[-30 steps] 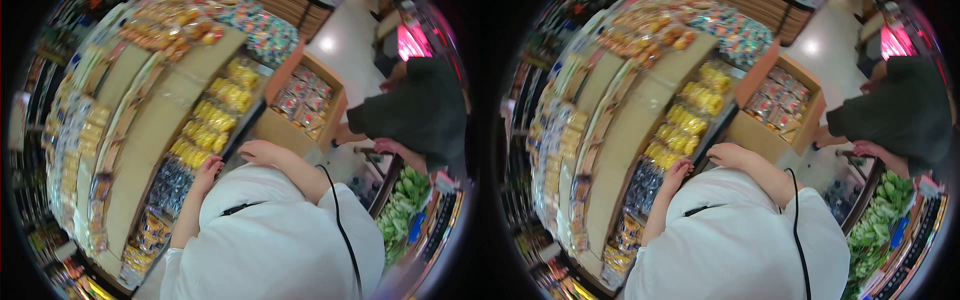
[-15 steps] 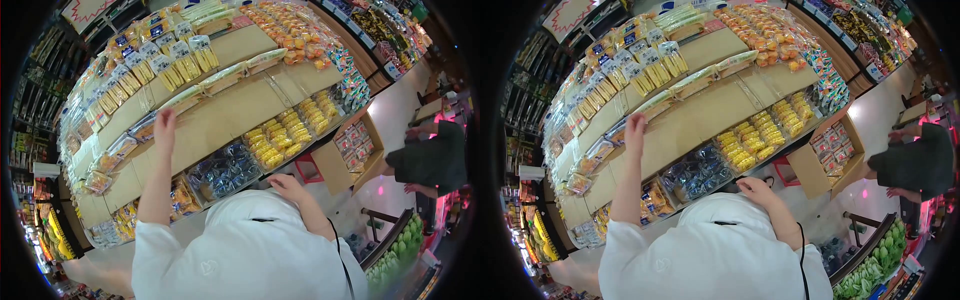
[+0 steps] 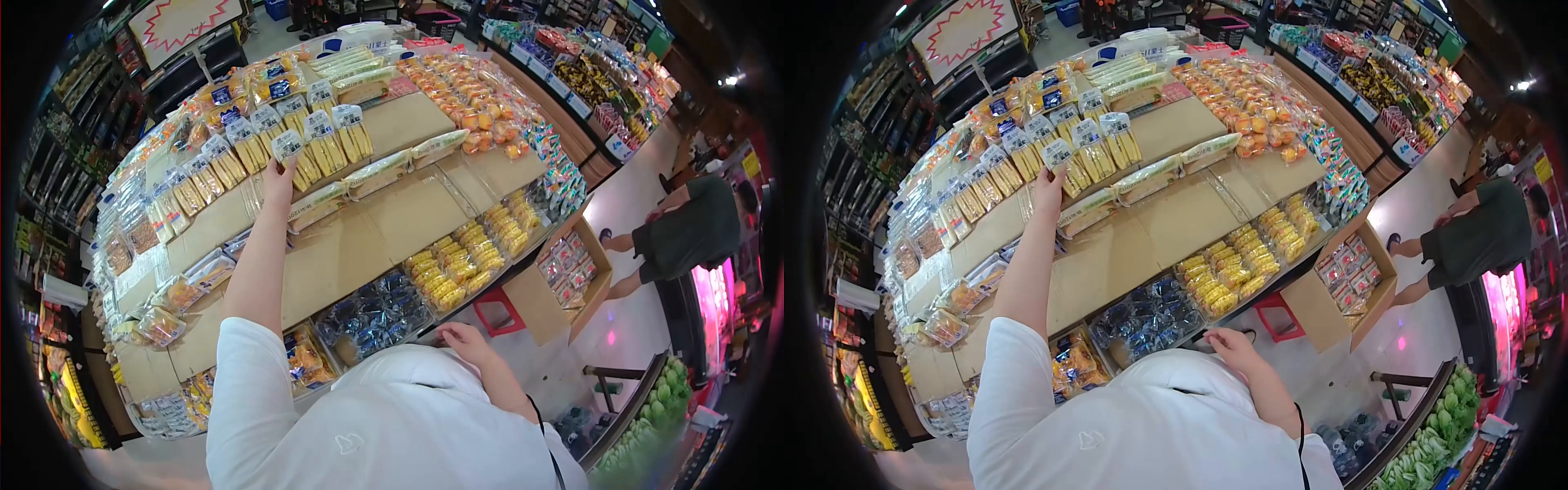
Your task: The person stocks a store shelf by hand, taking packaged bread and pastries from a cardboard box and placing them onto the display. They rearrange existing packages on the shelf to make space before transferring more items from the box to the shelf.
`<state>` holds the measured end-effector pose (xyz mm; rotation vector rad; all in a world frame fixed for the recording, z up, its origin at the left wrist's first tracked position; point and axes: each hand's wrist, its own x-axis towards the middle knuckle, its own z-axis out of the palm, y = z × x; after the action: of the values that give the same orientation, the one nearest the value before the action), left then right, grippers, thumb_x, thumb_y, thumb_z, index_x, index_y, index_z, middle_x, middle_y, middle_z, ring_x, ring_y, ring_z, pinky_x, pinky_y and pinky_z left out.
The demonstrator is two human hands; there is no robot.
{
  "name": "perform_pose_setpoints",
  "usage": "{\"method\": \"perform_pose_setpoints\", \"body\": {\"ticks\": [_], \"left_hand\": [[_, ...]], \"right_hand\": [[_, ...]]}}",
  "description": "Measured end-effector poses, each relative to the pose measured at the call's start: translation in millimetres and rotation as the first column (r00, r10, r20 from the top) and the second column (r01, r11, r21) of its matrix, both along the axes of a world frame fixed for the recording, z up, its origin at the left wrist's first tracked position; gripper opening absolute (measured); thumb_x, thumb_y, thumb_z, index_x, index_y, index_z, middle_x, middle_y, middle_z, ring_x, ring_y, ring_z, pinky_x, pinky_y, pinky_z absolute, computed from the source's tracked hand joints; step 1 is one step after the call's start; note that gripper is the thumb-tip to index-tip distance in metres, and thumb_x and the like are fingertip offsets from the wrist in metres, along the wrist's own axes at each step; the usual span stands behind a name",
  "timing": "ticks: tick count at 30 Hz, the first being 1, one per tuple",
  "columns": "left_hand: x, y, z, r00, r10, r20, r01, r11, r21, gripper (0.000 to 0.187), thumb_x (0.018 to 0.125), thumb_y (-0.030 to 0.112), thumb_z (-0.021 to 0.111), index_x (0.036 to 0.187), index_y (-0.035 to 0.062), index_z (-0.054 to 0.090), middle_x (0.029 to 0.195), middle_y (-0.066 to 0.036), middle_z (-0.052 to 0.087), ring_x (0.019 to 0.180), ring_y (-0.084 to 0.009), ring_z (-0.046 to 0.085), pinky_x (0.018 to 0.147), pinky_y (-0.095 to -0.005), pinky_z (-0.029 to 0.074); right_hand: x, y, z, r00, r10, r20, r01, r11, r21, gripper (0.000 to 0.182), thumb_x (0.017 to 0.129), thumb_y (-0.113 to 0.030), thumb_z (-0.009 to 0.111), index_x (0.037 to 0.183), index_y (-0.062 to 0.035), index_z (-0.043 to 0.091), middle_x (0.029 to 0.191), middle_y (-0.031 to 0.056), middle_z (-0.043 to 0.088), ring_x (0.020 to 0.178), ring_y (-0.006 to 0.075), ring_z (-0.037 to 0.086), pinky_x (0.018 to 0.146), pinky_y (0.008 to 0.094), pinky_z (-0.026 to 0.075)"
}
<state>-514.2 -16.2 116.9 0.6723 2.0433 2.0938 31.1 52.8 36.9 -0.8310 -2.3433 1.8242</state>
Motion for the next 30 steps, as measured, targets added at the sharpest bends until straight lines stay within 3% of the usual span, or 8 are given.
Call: {"method": "perform_pose_setpoints", "body": {"ticks": [3, 7, 11, 15, 18, 22, 26, 30], "left_hand": [[14, -27, 5, 0.988, 0.018, -0.150, -0.032, 0.995, -0.094, 0.036, 0.091, 0.024, 0.068, 0.116, 0.0002, 0.059, 0.094, -0.005, 0.065, 0.084, -0.0130, 0.057, 0.076, -0.0288, 0.045], [92, -64, 43, 1.000, 0.010, 0.029, -0.002, 0.966, -0.260, 0.033, 0.090, 0.020, 0.069, 0.116, 0.0002, 0.061, 0.097, -0.006, 0.068, 0.085, -0.0132, 0.061, 0.076, -0.0301, 0.048], [194, -68, 50, 0.883, -0.434, 0.179, 0.453, 0.888, -0.078, 0.032, 0.091, 0.014, 0.067, 0.120, 0.0032, 0.060, 0.103, -0.005, 0.068, 0.087, -0.0133, 0.064, 0.079, -0.0296, 0.053], [274, -55, 35, 0.483, -0.780, 0.398, 0.822, 0.561, 0.100, 0.031, 0.090, 0.007, 0.067, 0.119, 0.0007, 0.059, 0.109, -0.006, 0.067, 0.103, -0.0152, 0.063, 0.090, -0.0311, 0.051], [297, -43, 52, 0.485, -0.849, 0.211, 0.875, 0.469, -0.124, 0.035, 0.090, 0.016, 0.070, 0.120, 0.0016, 0.059, 0.105, -0.005, 0.066, 0.095, -0.0139, 0.063, 0.085, -0.0290, 0.052], [301, -23, 67, 0.510, -0.860, 0.033, 0.790, 0.453, -0.413, 0.035, 0.088, 0.032, 0.069, 0.106, 0.0024, 0.064, 0.090, -0.012, 0.067, 0.081, -0.0225, 0.064, 0.073, -0.0338, 0.052], [249, 8, 61, 0.936, -0.351, -0.006, 0.330, 0.886, -0.327, 0.038, 0.089, 0.028, 0.066, 0.114, 0.0015, 0.058, 0.102, -0.016, 0.064, 0.094, -0.0291, 0.062, 0.083, -0.0391, 0.050], [106, 42, 24, 0.891, 0.220, -0.397, -0.361, 0.873, -0.327, 0.065, 0.091, 0.034, 0.063, 0.139, -0.0052, 0.040, 0.136, -0.026, 0.048, 0.125, -0.0365, 0.047, 0.104, -0.0399, 0.038]], "right_hand": [[0, 1, -3, 0.999, -0.008, -0.045, 0.006, 0.999, -0.042, 0.020, 0.096, -0.010, 0.056, 0.111, -0.0001, 0.065, 0.100, 0.0087, 0.070, 0.095, 0.0153, 0.066, 0.084, 0.0286, 0.053], [-8, 3, 6, 0.997, 0.053, -0.058, -0.055, 0.998, -0.031, 0.027, 0.096, -0.009, 0.055, 0.123, -0.0015, 0.057, 0.115, 0.0096, 0.064, 0.102, 0.0162, 0.064, 0.086, 0.0302, 0.052], [-38, -12, 50, 0.959, -0.082, -0.272, -0.024, 0.931, -0.363, 0.058, 0.094, -0.008, 0.059, 0.145, -0.0068, 0.032, 0.144, 0.0115, 0.040, 0.113, 0.0209, 0.058, 0.090, 0.0329, 0.051], [-59, -11, 77, 0.852, -0.225, -0.474, -0.081, 0.837, -0.542, 0.084, 0.089, -0.009, 0.066, 0.154, -0.0098, 0.012, 0.157, 0.0097, 0.018, 0.121, 0.0248, 0.053, 0.096, 0.0367, 0.049], [-46, 4, 49, 0.857, -0.273, -0.437, -0.074, 0.774, -0.629, 0.072, 0.084, -0.007, 0.071, 0.145, -0.0028, 0.032, 0.143, 0.0096, 0.043, 0.123, 0.0216, 0.052, 0.101, 0.0375, 0.045], [-28, 7, 43, 0.860, -0.329, -0.389, -0.019, 0.741, -0.671, 0.052, 0.085, 0.000, 0.067, 0.133, 0.0013, 0.045, 0.126, 0.0078, 0.058, 0.117, 0.0185, 0.057, 0.100, 0.0347, 0.046], [-7, 3, 32, 0.897, -0.340, -0.281, 0.082, 0.754, -0.651, 0.049, 0.087, 0.002, 0.064, 0.133, 0.0011, 0.046, 0.124, 0.0075, 0.060, 0.112, 0.0175, 0.060, 0.097, 0.0325, 0.048], [13, -2, 24, 0.895, -0.381, -0.232, 0.100, 0.679, -0.728, 0.048, 0.087, 0.002, 0.063, 0.133, 0.0000, 0.046, 0.123, 0.0069, 0.060, 0.112, 0.0171, 0.060, 0.098, 0.0317, 0.047]]}}
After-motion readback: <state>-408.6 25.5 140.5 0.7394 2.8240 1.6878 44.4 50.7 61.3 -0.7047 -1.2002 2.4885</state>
